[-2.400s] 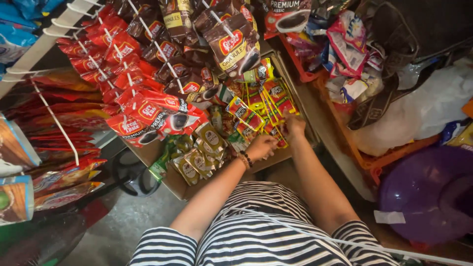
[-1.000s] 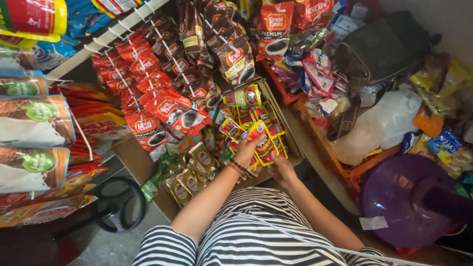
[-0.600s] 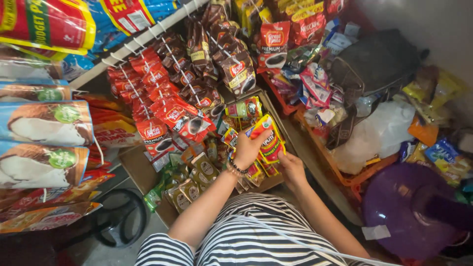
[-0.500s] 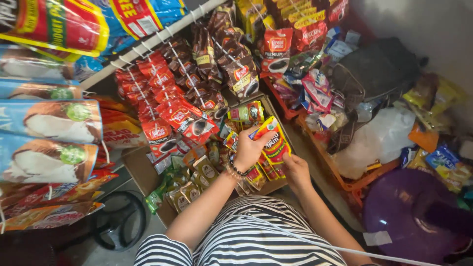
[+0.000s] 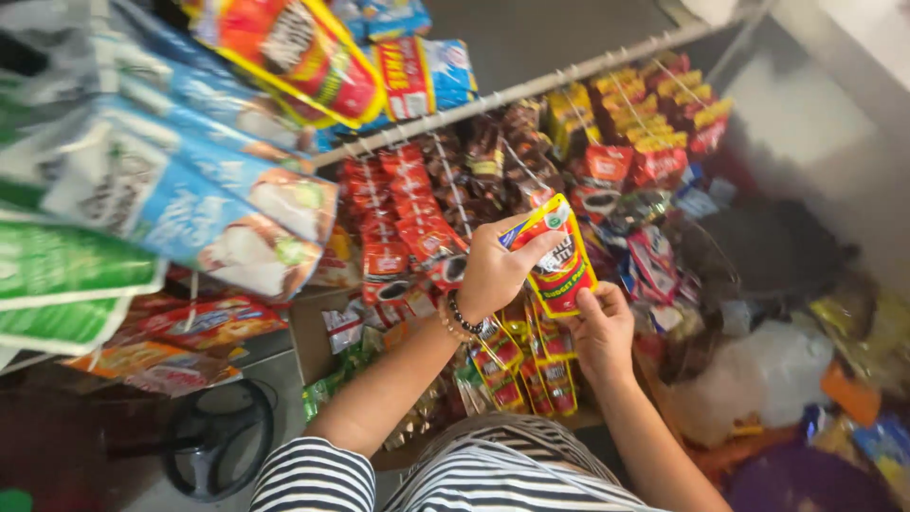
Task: The person is restocking grocery shelves with various packaged goods including coconut milk, seasoning pouches, and coffee packets.
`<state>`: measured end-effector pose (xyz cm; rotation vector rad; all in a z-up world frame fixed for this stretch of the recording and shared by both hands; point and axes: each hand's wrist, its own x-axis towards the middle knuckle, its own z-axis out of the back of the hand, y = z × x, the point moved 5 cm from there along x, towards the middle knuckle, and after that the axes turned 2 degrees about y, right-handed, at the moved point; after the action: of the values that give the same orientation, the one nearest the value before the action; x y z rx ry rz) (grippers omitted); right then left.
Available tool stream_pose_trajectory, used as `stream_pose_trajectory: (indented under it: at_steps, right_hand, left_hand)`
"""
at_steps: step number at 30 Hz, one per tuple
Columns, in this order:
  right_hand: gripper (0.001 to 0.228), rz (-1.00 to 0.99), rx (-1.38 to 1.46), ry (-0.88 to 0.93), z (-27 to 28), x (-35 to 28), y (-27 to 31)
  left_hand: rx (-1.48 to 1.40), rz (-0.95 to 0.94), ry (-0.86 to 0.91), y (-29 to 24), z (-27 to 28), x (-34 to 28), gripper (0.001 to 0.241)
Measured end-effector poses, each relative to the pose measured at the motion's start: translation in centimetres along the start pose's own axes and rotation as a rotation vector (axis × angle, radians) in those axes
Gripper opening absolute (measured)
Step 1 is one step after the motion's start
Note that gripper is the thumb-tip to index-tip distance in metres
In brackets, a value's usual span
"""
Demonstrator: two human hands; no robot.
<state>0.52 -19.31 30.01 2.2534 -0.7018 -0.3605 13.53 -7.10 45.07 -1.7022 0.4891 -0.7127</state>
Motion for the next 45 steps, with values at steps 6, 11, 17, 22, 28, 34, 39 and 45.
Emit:
stream_pose_trajectory:
  at_steps: [6, 11, 17, 22, 28, 34, 39, 45]
  right_hand:
    - [0.023, 0.006, -0.05, 0.143, -8.1, 3.0, 2.8]
    - [0.019, 0.066, -0.109, 0.324, -13.4, 5.6, 3.0]
    - [0.018, 0.119, -0.14, 0.46, -22.2, 6.0, 4.8]
    - [0.017, 0.149, -0.125, 0.51, -27.8, 6.2, 5.9]
    - [0.017, 0.179, -0.146, 0.561, -30.3, 5.9, 6.5]
    - [0.019, 0.169, -0.117, 0.541, -29.8, 5.9, 5.9]
    - [0.02, 0.156, -0.133, 0.54, -29.2, 5.7, 5.6]
    - [0.021, 0.165, -0.203, 0.527, -29.4, 5.3, 5.8]
  left_hand:
    - [0.013, -0.17, -0.088, -6.4, 2.8, 1.1, 0.023]
    - [0.041, -0.351, -0.198, -12.6, 6.1, 0.9, 0.025]
    - [0.286, -0.507, -0.297, -20.4, 9.8, -0.1, 0.022]
    - [0.44, -0.577, -0.374, -24.4, 12.6, -0.4, 0.021]
    - [0.522, -0.705, -0.411, -27.0, 13.7, -0.5, 0.023]
    - [0.602, -0.726, -0.411, -27.0, 13.8, 0.1, 0.024]
    - [0.626, -0.717, -0.426, -26.8, 13.7, -0.1, 0.024]
    - [0.657, -0.74, -0.506, -26.5, 14.0, -0.6, 0.023]
